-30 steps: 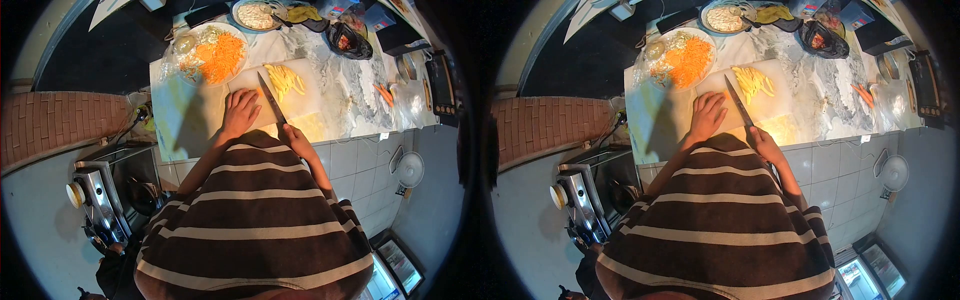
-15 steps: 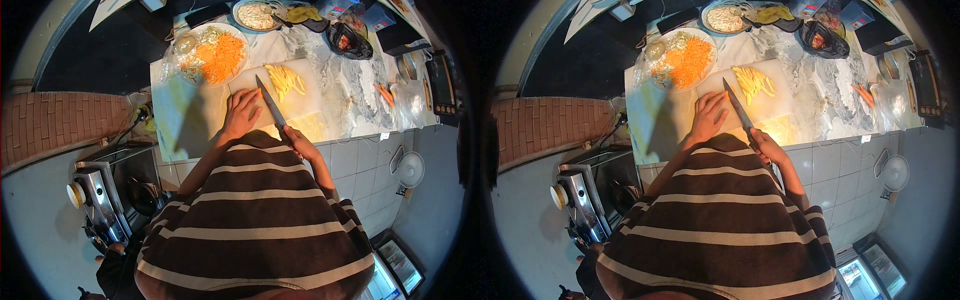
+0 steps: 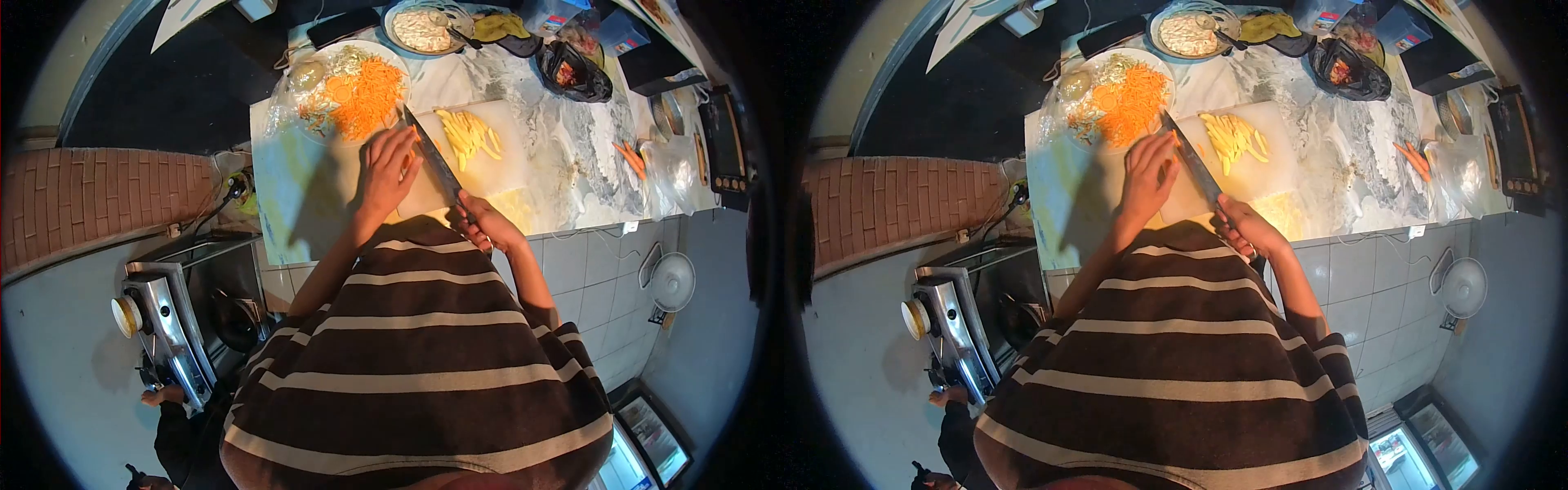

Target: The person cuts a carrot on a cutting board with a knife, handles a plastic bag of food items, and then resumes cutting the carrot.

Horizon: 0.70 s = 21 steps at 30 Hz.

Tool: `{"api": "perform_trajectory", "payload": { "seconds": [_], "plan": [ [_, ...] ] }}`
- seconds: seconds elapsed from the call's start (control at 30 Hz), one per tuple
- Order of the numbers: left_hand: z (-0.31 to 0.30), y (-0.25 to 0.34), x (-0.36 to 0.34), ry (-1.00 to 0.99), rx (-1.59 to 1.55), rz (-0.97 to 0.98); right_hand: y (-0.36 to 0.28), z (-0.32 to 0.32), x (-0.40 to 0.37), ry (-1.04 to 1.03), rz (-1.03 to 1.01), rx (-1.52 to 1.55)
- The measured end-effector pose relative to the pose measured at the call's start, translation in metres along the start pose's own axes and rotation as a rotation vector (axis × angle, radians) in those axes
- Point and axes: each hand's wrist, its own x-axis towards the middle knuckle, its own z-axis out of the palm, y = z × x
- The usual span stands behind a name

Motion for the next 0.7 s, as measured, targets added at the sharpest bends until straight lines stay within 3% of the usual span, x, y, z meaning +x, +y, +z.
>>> {"api": "perform_trajectory", "payload": {
  "seconds": [0.2,0.27,0.3,0.4,0.6,0.7],
  "plan": [
    [-0.024,-0.034,0.044,0.131,0.114,0.022,-0.049,0.006,0.041,0.038,0.017,-0.129],
    [-0.026,-0.052,0.052,0.157,0.161,-0.027,-0.042,0.009,0.062,0.451,-0.716,-0.733],
    [-0.032,-0.053,0.055,0.138,0.124,-0.070,-0.072,0.021,0.040,0.422,-0.344,-0.795],
    [-0.044,-0.048,0.049,0.171,-0.008,-0.132,-0.059,0.007,0.045,0.484,-0.480,-0.716],
    [-0.012,-0.035,-0.015,0.166,-0.031,-0.296,-0.034,-0.032,0.018,0.369,-0.369,-0.361],
    [-0.004,-0.017,-0.030,0.116,0.011,-0.265,-0.028,-0.037,0.002,0.293,-0.363,-0.219]
  ]
}}
